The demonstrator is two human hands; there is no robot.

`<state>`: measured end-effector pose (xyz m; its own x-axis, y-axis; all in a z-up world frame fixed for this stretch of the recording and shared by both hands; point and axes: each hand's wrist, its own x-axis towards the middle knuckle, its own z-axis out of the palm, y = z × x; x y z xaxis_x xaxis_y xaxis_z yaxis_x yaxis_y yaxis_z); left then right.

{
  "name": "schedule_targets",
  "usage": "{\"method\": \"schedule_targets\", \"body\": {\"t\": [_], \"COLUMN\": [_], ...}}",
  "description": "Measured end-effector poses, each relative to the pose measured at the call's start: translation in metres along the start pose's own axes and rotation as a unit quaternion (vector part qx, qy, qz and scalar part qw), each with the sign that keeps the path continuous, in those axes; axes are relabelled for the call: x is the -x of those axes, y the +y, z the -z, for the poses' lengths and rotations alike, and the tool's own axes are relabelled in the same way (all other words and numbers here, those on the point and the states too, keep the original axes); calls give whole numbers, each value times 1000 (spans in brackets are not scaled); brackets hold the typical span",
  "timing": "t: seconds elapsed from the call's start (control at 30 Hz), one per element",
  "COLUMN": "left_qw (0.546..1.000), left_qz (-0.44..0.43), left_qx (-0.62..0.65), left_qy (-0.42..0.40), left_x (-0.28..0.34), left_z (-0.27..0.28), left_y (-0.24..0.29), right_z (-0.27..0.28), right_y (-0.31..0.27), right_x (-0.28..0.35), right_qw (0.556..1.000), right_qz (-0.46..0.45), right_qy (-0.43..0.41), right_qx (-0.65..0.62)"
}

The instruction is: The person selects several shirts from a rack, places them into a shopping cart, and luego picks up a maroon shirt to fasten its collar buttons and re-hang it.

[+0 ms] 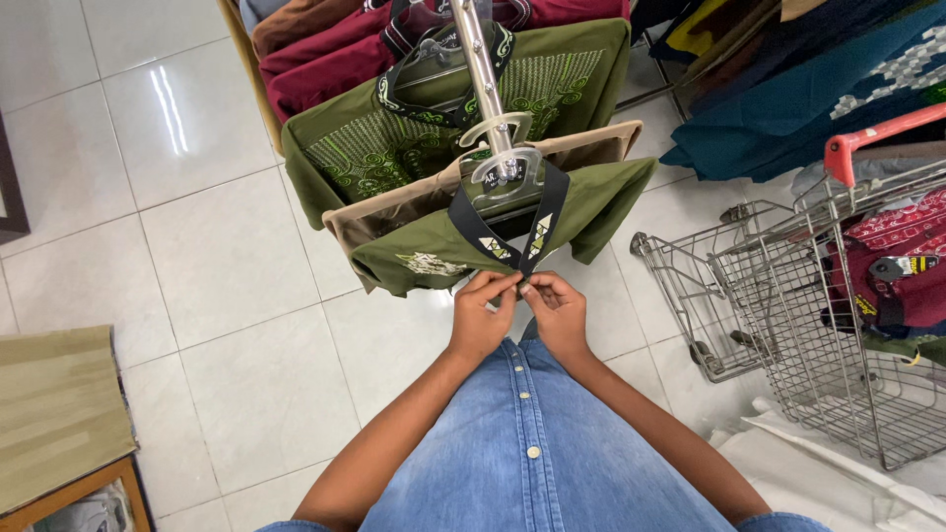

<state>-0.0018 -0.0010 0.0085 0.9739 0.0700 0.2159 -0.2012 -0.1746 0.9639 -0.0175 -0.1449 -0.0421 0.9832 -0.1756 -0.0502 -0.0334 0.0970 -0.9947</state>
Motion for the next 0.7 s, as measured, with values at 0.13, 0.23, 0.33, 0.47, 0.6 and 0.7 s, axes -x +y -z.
{"method": "schedule_targets", "body": {"t": [0.13,0.23,0.33,0.47,0.6,0.7], "left_qw": [999,1000,1000,999,974,924], "left_qz": [-29,-4,12,20,211,344], "left_qx": [-12,-18,-15,-21,62,141], "left_qy": [-10,1,13,27,60,93], "left_x": [0,-1,-1,-4,3,3], "left_z": [0,-2,-6,-9,-21,-28], "left_y": [1,3,-1,-3,-35,-22], "right_z": [-7,-11,-12,-17,-19,-15], "right_y": [-17,-32,-33,-47,-57,-50], "right_x": [-2,-1,-2,-3,-5,-10], "right_qw": [999,991,975,960,918,873], "right_qz": [41,95,134,183,274,344], "right_qy": [4,15,28,32,29,44], "right_qx": [18,97,173,210,285,344]}}
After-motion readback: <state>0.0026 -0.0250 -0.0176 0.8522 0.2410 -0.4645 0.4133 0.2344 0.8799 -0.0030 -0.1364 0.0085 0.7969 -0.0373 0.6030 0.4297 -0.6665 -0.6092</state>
